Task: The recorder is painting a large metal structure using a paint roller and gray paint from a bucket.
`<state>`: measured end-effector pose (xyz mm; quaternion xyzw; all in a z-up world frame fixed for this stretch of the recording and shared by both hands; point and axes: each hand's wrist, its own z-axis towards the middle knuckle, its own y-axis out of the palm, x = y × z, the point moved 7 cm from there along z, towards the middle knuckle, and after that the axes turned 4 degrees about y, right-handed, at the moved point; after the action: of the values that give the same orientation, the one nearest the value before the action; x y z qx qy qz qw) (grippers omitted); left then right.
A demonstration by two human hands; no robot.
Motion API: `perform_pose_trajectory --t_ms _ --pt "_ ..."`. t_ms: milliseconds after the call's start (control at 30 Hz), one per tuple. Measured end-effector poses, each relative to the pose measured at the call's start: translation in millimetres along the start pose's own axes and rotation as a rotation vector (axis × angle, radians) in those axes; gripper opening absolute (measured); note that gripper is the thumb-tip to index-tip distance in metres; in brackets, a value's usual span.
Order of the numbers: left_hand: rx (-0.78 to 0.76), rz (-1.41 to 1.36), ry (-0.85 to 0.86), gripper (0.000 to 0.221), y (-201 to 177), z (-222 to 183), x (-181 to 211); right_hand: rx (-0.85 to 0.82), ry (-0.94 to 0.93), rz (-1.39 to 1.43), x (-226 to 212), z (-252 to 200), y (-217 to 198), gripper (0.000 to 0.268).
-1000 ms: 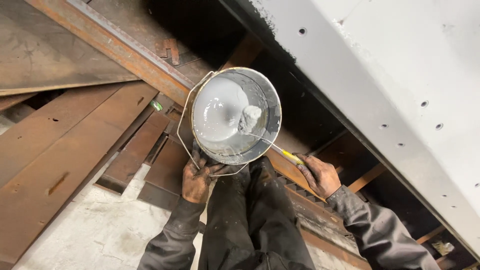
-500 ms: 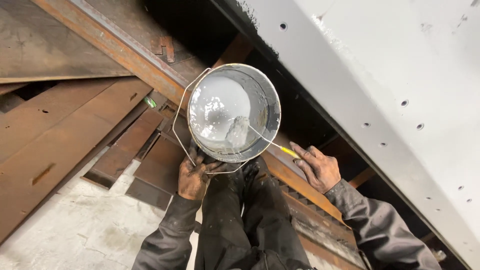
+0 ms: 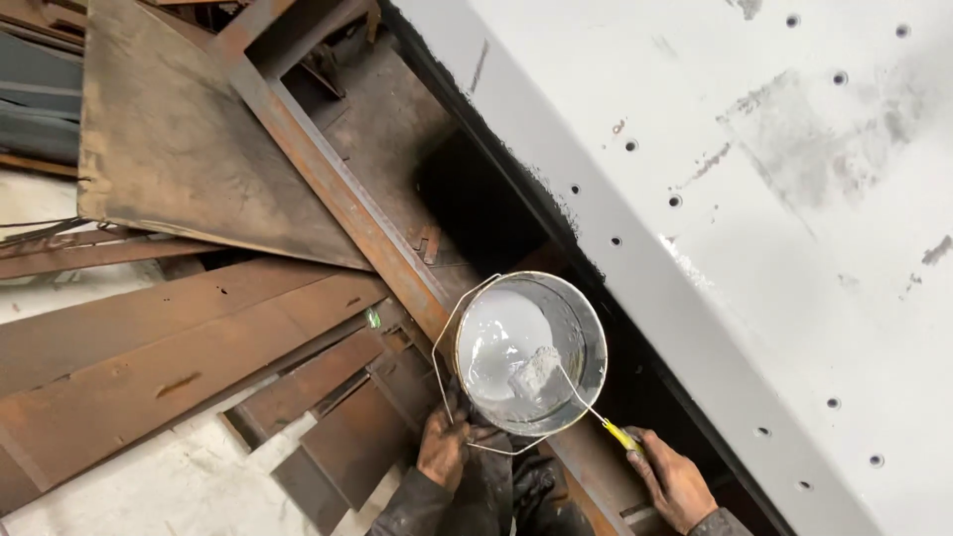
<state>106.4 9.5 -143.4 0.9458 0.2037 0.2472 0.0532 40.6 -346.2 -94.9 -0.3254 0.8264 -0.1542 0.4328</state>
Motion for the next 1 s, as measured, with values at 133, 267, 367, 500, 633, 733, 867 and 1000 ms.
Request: perform_pose_trajectory --t_ms 133,267,367,500,633,733,867,1000 --pt "0.027 -0.069 -0.051 0.073 -11.8 5.7 -14.5 -0.003 -0.015 0.057 -24.6 1.4 -15.6 0.04" --pt "-0.084 -0.041 0.07 0.073 -29.6 16.3 -25.5 0.033 -0.078 0.09 -42.7 -9.5 -28.9 0.051" --pt "-0.048 -0.029 0.02 0.07 -33.2 0.3 -23.3 0.122 -0.121 0.028 -51.4 -26.8 -46.0 0.052" --pt "-0.079 -0.038 0.071 0.065 -12.0 -16.0 -4.2 0.37 -0.287 -0.014 -61.7 -34.7 -88.7 0.047" --pt "-0.109 -0.001 0.065 0.06 -17.3 -14.4 -9.9 0.505 -0.208 -0.067 -41.5 -34.6 -107.5 0.046" --pt "0.033 -0.008 0.005 0.051 -48.4 3.7 -27.7 0.558 -0.091 -0.165 -30.0 -21.0 -117.5 0.049" --pt "-0.049 -0.033 -0.038 0.049 -44.3 2.3 -17.3 0.604 0.046 -0.276 -34.1 6.5 -122.6 0.048" --pt "-0.074 -0.118 -0.098 0.058 -28.1 -6.0 15.9 0.629 0.085 -0.358 -72.2 53.3 -127.1 0.044"
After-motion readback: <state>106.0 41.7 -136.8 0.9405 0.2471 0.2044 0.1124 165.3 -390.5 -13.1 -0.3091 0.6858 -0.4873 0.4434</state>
